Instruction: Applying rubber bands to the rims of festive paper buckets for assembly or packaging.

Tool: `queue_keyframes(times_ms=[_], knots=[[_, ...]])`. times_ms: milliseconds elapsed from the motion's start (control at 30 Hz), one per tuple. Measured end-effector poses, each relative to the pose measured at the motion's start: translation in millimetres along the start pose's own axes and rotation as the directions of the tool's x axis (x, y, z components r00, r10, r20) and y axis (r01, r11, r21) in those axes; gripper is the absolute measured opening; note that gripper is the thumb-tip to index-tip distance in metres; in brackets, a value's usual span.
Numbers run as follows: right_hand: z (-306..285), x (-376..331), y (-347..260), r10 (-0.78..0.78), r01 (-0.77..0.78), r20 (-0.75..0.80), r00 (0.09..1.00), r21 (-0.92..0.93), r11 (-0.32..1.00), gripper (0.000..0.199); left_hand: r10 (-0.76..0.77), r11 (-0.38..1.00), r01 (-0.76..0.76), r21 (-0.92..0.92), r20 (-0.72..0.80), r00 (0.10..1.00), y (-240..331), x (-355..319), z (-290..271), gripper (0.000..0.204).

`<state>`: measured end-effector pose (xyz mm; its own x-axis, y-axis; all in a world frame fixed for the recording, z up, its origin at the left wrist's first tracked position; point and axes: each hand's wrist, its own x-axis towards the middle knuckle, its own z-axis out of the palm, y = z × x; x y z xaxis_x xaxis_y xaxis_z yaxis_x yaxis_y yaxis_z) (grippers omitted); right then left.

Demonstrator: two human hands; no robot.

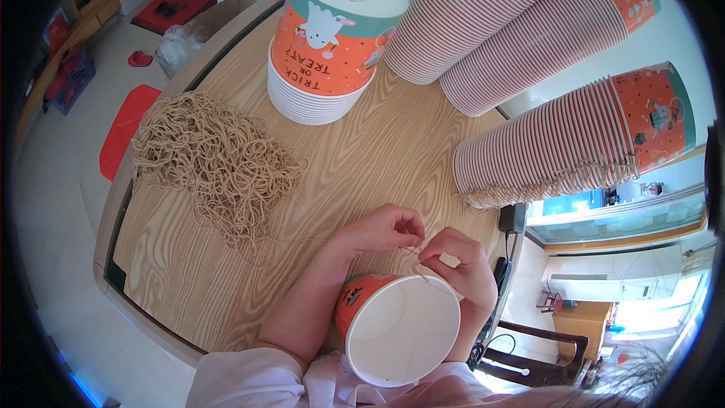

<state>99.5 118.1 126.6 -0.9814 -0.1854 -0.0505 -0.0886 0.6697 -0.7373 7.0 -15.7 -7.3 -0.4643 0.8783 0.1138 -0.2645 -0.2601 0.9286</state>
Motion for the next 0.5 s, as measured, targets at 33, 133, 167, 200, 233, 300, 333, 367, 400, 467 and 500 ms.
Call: queue_keyframes(times_ms=[33,133,167,200,233,300,333,367,400,467,500], knots=[[0,0,-2,0.0,0.0,0.0,1.0,0.001,1.0,0.017,-0.023,0.999,0.022,-0.035,-0.011,1.0,-1,0,0,0.01],[2,1,-4,0.034,-0.032,-0.038,0.999,0.043,0.999,0.016,-0.022,0.995,0.02,-0.102,-0.021,1.0,0,-1,1,0.014],[1,1,-1,0.039,-0.037,-0.09,0.995,0.026,0.999,0.016,0.0,0.991,-0.003,-0.135,-0.019,1.0,1,-1,2,0.017],[0,0,0,0.043,-0.042,-0.142,0.989,0.01,0.999,0.015,0.001,0.991,-0.003,-0.134,-0.018,1.0,4,-1,2,0.017],[-1,0,1,0.043,-0.042,-0.143,0.989,0.01,0.999,0.015,-0.035,0.983,0.036,-0.181,0.007,0.999,10,-1,1,0.018],[-4,-1,3,0.028,-0.032,-0.136,0.99,-0.028,0.999,0.017,-0.07,0.971,0.076,-0.227,0.035,0.997,16,-4,1,0.02],[-4,-1,3,0.028,-0.033,-0.137,0.99,-0.029,0.999,0.017,-0.065,0.979,0.072,-0.19,0.042,0.997,17,-5,2,0.019],[-4,-1,3,0.025,-0.031,-0.136,0.99,-0.036,0.999,0.017,-0.06,0.986,0.067,-0.152,0.048,0.997,17,-6,2,0.019],[-4,-1,3,0.023,-0.029,-0.134,0.991,-0.043,0.999,0.018,-0.06,0.986,0.067,-0.152,0.048,0.997,17,-6,1,0.019],[-2,-1,2,0.044,-0.05,-0.144,0.989,-0.035,0.998,0.017,-0.111,0.989,0.118,-0.087,0.088,0.99,17,-5,-2,0.016],[0,0,2,0.066,-0.07,-0.154,0.986,-0.026,0.997,0.017,-0.111,0.989,0.119,-0.087,0.087,0.99,13,-4,-2,0.016]])
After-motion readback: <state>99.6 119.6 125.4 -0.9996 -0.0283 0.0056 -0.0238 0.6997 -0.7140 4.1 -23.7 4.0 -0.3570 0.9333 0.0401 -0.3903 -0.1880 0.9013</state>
